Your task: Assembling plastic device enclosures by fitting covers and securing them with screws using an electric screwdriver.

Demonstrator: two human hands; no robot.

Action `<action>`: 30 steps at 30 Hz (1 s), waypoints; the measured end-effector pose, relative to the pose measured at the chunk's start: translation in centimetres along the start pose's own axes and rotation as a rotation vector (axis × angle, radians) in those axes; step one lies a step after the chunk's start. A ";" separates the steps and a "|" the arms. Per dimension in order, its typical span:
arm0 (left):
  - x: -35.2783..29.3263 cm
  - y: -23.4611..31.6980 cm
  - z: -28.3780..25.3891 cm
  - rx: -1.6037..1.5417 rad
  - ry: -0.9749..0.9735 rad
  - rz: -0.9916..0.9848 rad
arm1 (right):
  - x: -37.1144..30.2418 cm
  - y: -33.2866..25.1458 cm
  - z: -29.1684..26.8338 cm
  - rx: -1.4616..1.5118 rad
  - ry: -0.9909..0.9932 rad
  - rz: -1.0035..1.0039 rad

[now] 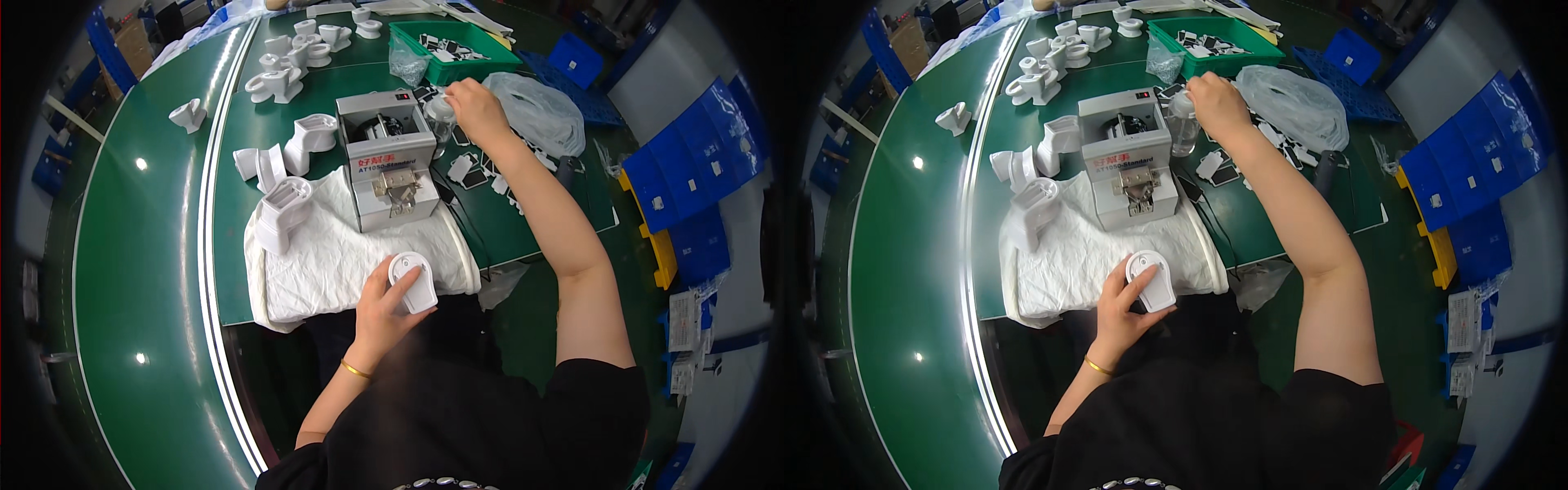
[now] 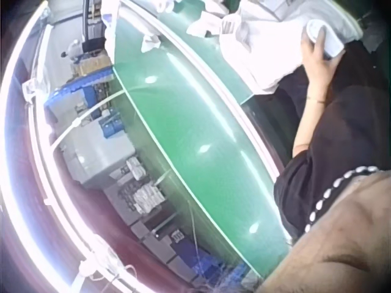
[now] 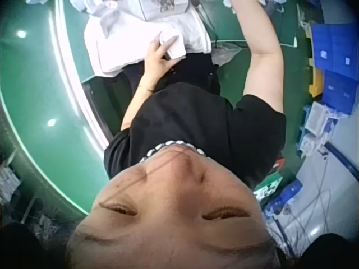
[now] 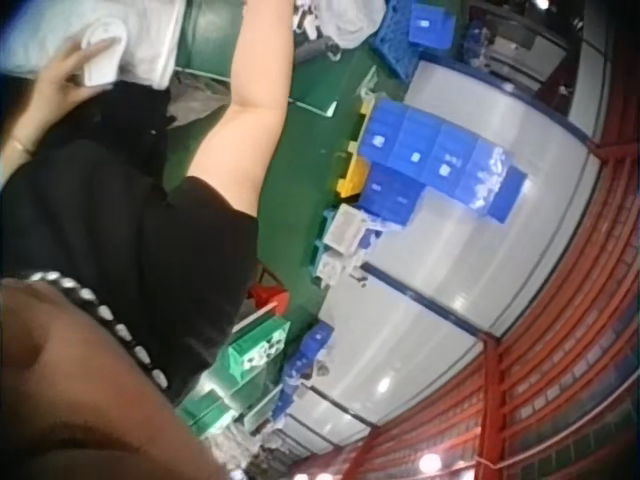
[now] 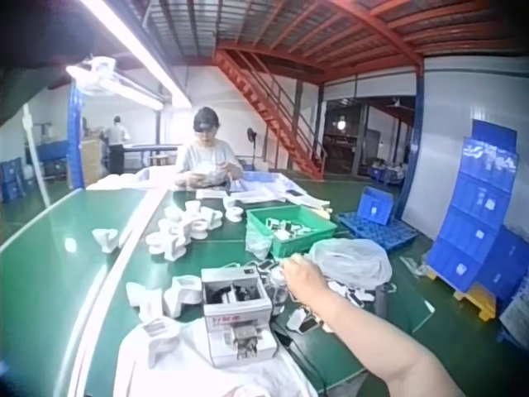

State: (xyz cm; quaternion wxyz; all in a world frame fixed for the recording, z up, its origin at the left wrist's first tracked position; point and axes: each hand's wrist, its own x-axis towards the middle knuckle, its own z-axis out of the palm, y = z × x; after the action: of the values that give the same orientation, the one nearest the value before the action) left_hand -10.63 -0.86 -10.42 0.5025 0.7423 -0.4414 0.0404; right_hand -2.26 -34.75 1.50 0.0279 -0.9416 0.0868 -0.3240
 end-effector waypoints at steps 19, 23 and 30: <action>1.0 -0.5 0.0 -0.186 0.007 -0.105 | -0.5 5.3 1.5 -0.125 -0.036 -0.382; 0.1 -0.9 -0.1 -0.149 0.016 -0.133 | -7.0 -5.5 -5.2 0.221 -0.180 -0.276; 0.0 -0.8 0.3 -0.157 -0.005 -0.162 | -20.0 -13.0 -6.9 0.494 -0.444 -0.555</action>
State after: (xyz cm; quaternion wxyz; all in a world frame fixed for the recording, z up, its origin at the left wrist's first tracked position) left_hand -10.18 -1.07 -11.12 0.5596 0.7340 -0.3831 -0.0367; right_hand -20.07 -18.30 -3.74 0.1822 -0.9413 -0.2579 -0.1197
